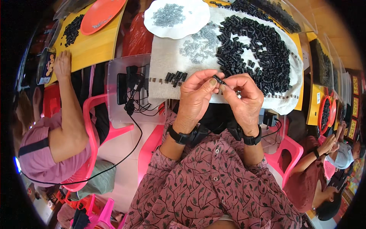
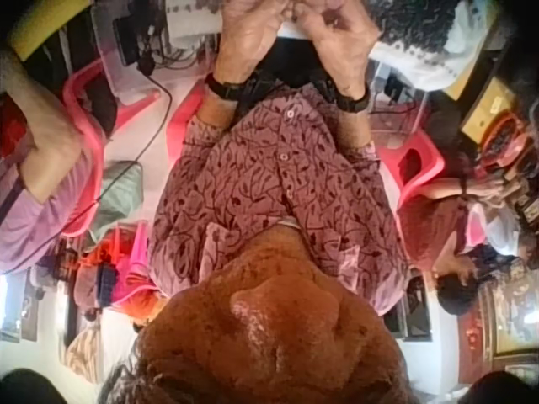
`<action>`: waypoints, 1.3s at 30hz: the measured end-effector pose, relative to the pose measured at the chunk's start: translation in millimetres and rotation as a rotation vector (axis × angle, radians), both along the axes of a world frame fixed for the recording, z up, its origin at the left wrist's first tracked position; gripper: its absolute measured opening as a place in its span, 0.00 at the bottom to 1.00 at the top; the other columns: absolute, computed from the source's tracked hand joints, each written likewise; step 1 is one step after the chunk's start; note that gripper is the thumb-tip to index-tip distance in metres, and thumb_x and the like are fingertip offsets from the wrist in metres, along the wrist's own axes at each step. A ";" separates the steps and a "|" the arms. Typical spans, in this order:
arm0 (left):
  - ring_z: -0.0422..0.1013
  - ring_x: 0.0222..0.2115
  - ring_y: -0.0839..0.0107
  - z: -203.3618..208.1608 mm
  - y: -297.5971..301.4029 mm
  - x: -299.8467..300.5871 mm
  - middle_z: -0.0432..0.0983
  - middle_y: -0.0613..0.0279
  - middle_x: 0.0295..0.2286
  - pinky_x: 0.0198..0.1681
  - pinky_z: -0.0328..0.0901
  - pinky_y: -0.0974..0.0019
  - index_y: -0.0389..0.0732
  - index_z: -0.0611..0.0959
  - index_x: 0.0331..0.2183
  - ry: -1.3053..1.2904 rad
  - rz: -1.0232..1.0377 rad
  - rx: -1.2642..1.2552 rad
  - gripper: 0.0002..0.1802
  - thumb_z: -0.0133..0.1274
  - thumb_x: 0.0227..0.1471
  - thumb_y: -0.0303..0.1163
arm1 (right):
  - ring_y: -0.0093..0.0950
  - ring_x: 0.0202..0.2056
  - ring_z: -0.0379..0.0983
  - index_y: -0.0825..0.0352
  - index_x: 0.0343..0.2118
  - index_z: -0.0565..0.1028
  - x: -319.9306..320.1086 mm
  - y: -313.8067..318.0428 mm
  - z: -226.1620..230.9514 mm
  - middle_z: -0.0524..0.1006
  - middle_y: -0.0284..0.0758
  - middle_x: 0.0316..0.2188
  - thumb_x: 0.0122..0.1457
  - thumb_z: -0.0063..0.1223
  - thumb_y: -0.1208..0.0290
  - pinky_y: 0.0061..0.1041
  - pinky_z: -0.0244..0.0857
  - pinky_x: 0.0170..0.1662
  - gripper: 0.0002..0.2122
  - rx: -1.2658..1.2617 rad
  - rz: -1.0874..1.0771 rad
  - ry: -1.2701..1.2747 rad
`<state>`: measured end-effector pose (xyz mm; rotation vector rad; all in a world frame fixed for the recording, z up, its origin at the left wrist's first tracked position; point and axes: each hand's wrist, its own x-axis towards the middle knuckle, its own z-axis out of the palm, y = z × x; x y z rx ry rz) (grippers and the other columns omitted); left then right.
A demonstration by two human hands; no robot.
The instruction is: Sorting and inspecting small black plastic components on a table.
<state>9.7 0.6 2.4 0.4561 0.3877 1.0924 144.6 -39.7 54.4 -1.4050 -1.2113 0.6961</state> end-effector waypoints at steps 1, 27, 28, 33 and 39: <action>0.74 0.37 0.76 0.6 -0.6 0.2 0.80 0.50 0.45 0.42 0.68 0.72 0.34 0.80 0.49 -0.011 -0.003 -0.007 0.14 0.52 0.62 0.21 | 0.17 0.29 0.72 0.69 0.33 0.79 -0.7 -0.5 -0.7 0.79 0.31 0.31 0.52 0.64 0.84 0.17 0.67 0.31 0.07 -0.008 -0.014 0.027; 0.73 0.38 0.76 1.9 -2.7 -11.1 0.80 0.55 0.43 0.43 0.68 0.72 0.34 0.81 0.49 -0.023 -0.027 0.013 0.13 0.52 0.63 0.23 | 0.17 0.30 0.74 0.69 0.32 0.81 -11.5 -5.9 7.8 0.80 0.32 0.31 0.52 0.67 0.84 0.16 0.67 0.32 0.06 0.003 0.016 -0.050; 0.73 0.39 0.76 0.7 -2.9 -11.2 0.79 0.56 0.43 0.43 0.68 0.72 0.34 0.81 0.49 -0.021 -0.031 0.022 0.13 0.52 0.63 0.23 | 0.17 0.30 0.74 0.69 0.31 0.81 -10.9 -6.2 7.3 0.80 0.32 0.31 0.51 0.67 0.84 0.16 0.68 0.32 0.06 0.006 0.020 -0.048; 0.73 0.39 0.75 -1.1 -4.2 -11.2 0.79 0.57 0.43 0.43 0.68 0.71 0.34 0.81 0.49 -0.063 -0.058 -0.008 0.13 0.53 0.62 0.24 | 0.18 0.30 0.75 0.69 0.31 0.81 -7.6 -7.5 4.5 0.81 0.33 0.31 0.50 0.68 0.84 0.17 0.67 0.32 0.07 0.040 0.025 -0.062; 0.75 0.40 0.74 0.2 -5.5 -9.3 0.80 0.57 0.42 0.44 0.69 0.70 0.34 0.81 0.49 -0.112 -0.060 -0.029 0.14 0.53 0.62 0.24 | 0.19 0.31 0.75 0.69 0.33 0.82 -11.2 -8.9 8.2 0.81 0.33 0.32 0.50 0.68 0.84 0.17 0.68 0.32 0.08 0.032 0.015 -0.063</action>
